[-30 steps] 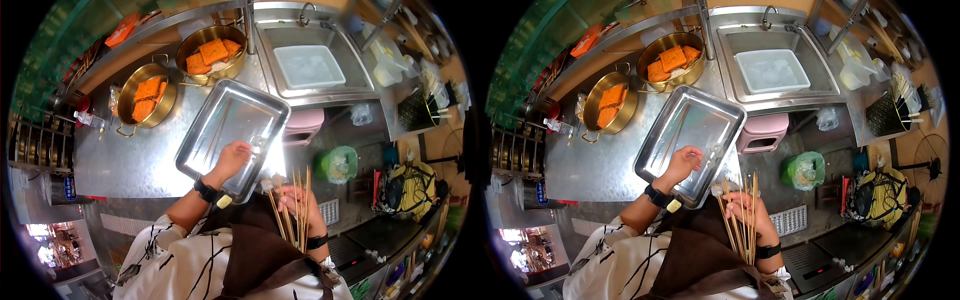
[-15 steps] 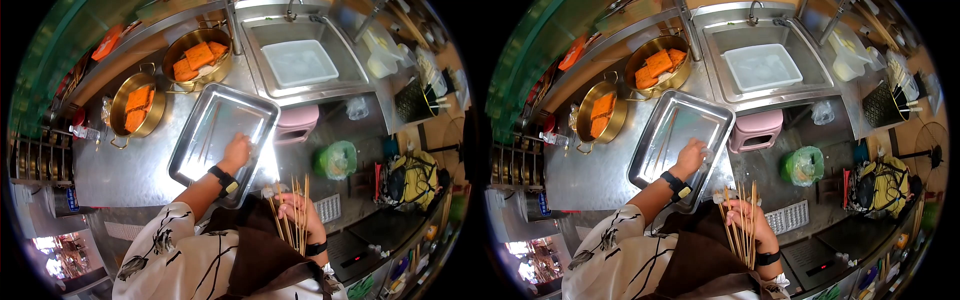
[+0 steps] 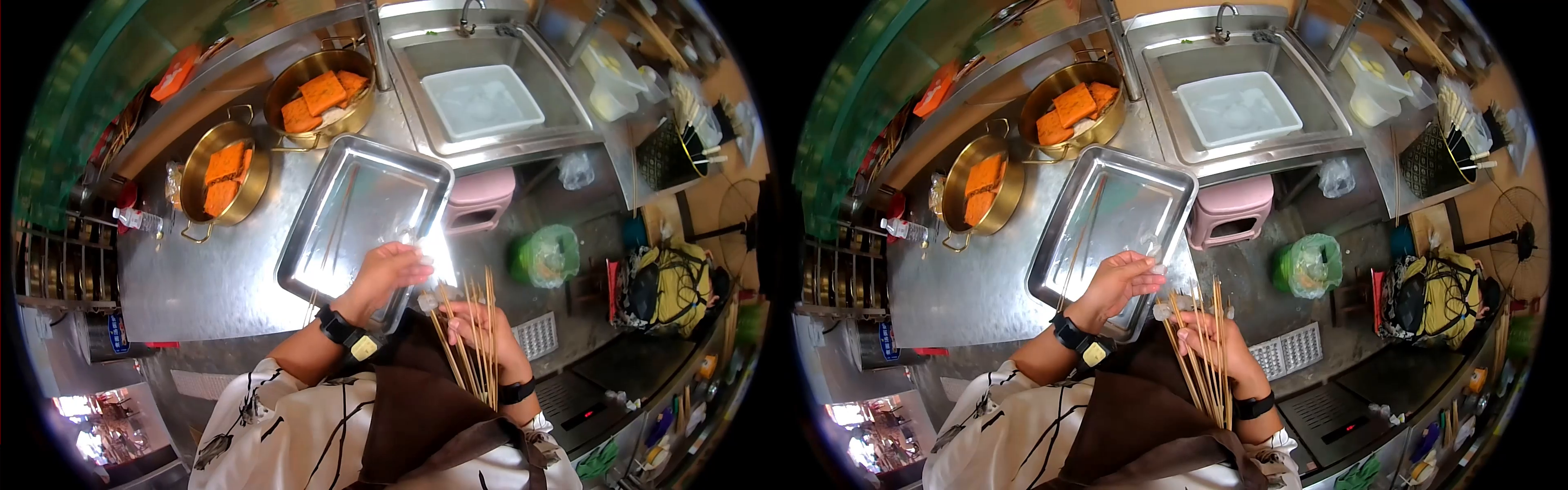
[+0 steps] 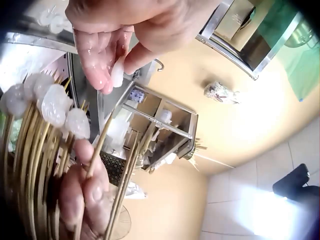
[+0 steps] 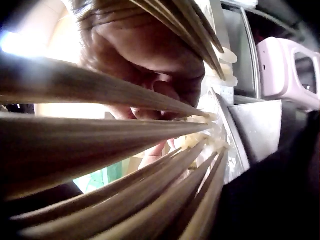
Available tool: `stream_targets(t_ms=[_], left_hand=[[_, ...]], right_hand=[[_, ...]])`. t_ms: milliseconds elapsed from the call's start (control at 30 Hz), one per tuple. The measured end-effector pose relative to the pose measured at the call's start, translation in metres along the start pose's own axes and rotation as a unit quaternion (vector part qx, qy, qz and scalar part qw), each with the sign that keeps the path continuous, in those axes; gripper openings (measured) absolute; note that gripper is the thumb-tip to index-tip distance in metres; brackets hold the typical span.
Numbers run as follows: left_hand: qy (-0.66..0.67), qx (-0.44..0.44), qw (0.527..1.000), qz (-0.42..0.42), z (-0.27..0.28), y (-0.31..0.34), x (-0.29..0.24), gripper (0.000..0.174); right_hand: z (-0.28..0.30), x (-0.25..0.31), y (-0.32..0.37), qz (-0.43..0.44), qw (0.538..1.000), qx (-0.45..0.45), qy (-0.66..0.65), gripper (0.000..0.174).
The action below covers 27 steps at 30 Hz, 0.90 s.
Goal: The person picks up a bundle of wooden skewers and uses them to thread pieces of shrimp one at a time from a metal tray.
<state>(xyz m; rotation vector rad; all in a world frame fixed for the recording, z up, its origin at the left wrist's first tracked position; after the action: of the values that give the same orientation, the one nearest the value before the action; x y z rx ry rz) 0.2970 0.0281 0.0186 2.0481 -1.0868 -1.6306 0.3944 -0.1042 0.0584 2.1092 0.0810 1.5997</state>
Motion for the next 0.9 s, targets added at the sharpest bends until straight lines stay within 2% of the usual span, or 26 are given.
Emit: stream_targets(t_ms=[467, 900], left_hand=[[0.038, -0.017, 0.999, 0.012, 0.003, 0.037, 0.010, 0.016], [0.010, -0.017, 0.999, -0.030, 0.001, 0.052, 0.016, 0.017]], right_hand=[[-0.021, 0.002, 0.012, 0.036, 0.999, 0.015, 0.032, 0.025], [-0.021, -0.003, 0.019, 0.053, 0.998, 0.010, 0.022, 0.024]])
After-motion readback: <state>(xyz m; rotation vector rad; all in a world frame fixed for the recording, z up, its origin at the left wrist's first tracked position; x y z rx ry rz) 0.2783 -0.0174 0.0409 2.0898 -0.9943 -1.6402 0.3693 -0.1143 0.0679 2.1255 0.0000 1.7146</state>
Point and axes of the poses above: each hand's wrist, its own y-axis away from the middle knuckle, its own z-axis out of the back of the hand, x = y × z, the point moved 10 cm from there along -y, towards the middle knuckle, and after that the axes turned 14 degrees about -x, right-handed, at the moved point
